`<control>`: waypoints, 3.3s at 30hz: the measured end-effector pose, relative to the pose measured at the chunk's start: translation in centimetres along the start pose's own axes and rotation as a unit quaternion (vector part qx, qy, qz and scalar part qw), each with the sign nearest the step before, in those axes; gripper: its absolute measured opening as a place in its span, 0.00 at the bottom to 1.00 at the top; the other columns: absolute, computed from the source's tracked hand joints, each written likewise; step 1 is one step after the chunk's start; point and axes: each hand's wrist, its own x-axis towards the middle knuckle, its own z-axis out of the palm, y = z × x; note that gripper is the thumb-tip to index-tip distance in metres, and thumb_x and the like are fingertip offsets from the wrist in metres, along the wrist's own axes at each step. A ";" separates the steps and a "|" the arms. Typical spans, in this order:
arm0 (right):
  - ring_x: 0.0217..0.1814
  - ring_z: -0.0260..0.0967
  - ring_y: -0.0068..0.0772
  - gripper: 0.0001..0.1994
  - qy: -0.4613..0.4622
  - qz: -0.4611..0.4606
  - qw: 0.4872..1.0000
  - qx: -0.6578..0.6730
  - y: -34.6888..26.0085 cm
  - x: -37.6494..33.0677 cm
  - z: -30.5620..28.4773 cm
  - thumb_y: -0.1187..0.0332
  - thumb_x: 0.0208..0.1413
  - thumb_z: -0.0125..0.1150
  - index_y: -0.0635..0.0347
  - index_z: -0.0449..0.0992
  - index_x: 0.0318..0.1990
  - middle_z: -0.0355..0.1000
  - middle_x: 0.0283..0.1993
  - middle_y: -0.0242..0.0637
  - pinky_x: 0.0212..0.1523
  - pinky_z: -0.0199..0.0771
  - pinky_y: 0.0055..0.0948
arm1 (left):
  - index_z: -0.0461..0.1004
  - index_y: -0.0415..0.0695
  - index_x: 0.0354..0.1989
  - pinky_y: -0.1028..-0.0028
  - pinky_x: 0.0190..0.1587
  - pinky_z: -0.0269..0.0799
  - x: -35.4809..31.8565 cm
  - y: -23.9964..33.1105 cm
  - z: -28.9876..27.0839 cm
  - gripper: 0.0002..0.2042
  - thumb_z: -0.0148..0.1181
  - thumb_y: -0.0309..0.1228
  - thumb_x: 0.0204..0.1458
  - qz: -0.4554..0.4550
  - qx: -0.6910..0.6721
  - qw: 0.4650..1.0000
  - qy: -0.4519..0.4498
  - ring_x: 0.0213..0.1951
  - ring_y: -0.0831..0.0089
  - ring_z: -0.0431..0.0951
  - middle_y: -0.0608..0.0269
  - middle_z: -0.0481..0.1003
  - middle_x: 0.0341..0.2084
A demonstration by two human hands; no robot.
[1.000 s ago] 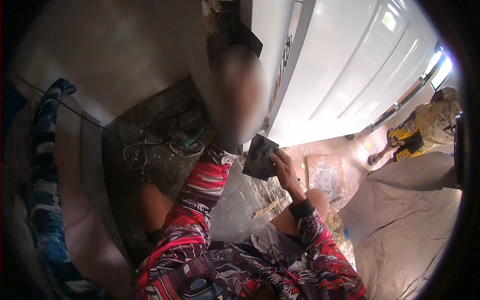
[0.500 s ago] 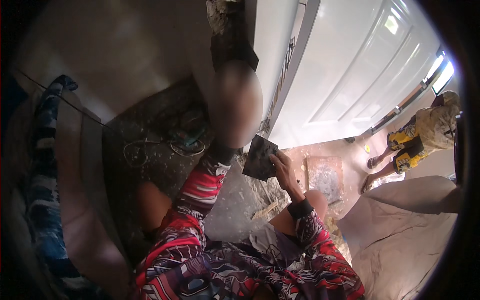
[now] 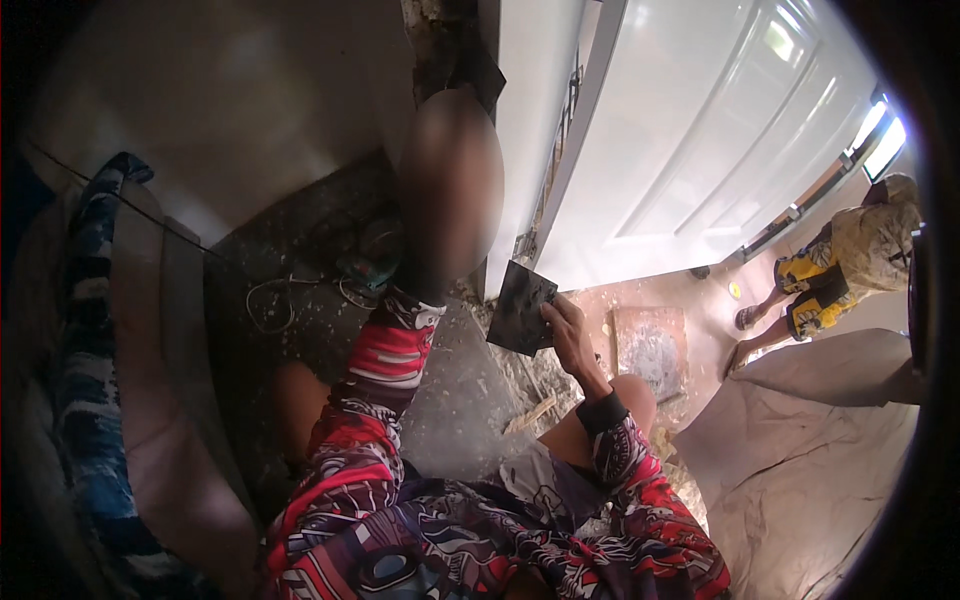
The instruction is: The person scoops plaster onto metal putty knives and applies it to the wall edge along the door frame.
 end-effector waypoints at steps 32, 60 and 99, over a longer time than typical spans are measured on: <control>0.38 0.70 0.22 0.12 0.020 0.045 0.996 0.075 0.6 0.3 -0.5 0.67 0.65 0.48 0.66 0.73 0.47 0.72 0.38 0.34 0.37 0.75 0.25 | 0.74 0.35 0.33 0.67 0.34 0.69 -12.4 -3.3 -6.2 0.03 0.56 0.23 0.55 -0.259 -0.215 0.934 -0.118 0.32 0.66 0.74 0.57 0.74 0.29; 0.38 0.78 0.33 0.13 0.020 -0.001 0.977 0.210 -0.2 1.1 1.0 0.68 0.67 0.48 0.65 0.69 0.53 0.74 0.43 0.40 0.37 0.84 0.37 | 0.71 0.36 0.26 0.64 0.26 0.67 -25.3 -4.4 -11.6 0.06 0.58 0.26 0.53 -0.284 -0.137 0.880 -0.355 0.21 0.62 0.71 0.52 0.70 0.19; 0.36 0.63 0.18 0.12 0.042 -0.021 0.997 -0.068 -0.4 0.6 0.4 0.67 0.65 0.49 0.69 0.74 0.43 0.70 0.34 0.29 0.37 0.66 0.22 | 0.69 0.36 0.33 0.59 0.30 0.70 -5.0 -0.8 -0.1 0.03 0.56 0.21 0.53 -0.088 -0.091 0.992 -0.003 0.30 0.51 0.74 0.47 0.71 0.34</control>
